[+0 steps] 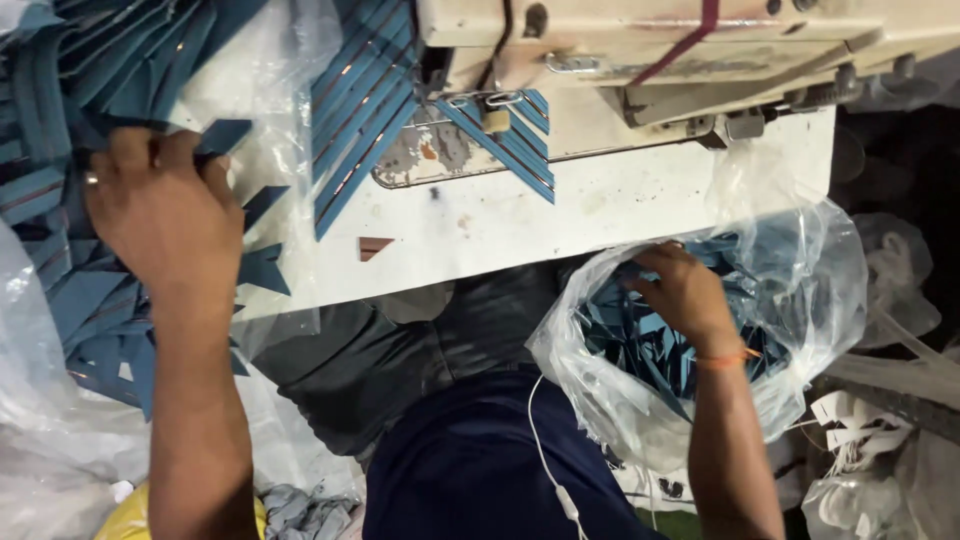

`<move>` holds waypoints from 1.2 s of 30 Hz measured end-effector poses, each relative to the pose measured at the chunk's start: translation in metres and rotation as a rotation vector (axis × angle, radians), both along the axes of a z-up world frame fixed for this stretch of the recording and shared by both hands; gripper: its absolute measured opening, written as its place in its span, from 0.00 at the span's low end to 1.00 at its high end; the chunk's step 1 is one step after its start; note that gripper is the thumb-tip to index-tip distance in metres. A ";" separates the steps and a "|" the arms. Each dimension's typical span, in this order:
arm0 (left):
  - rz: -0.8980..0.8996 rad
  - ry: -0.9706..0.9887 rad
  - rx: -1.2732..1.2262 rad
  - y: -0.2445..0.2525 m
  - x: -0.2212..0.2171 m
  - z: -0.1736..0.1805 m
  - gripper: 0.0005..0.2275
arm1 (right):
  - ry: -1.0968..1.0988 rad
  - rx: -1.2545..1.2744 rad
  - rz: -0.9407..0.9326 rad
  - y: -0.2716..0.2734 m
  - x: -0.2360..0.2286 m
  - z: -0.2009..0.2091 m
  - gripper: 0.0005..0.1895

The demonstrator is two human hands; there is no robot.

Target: Sewing small fabric components for shoes using an industrial sewing machine.

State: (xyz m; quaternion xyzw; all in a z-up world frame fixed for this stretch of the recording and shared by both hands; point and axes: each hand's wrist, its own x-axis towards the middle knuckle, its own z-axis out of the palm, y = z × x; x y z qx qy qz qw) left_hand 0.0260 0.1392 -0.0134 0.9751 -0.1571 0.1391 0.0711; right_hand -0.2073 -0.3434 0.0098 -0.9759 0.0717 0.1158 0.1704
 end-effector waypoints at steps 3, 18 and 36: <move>-0.036 0.036 -0.087 -0.006 0.007 0.026 0.11 | -0.042 -0.006 -0.046 0.006 0.002 -0.013 0.13; -0.349 -0.036 -0.480 -0.078 -0.018 0.078 0.14 | -0.276 0.504 0.029 0.101 0.103 0.055 0.24; -0.269 0.133 -0.006 -0.143 -0.026 0.011 0.22 | -0.543 -0.031 0.325 0.172 0.169 0.004 0.22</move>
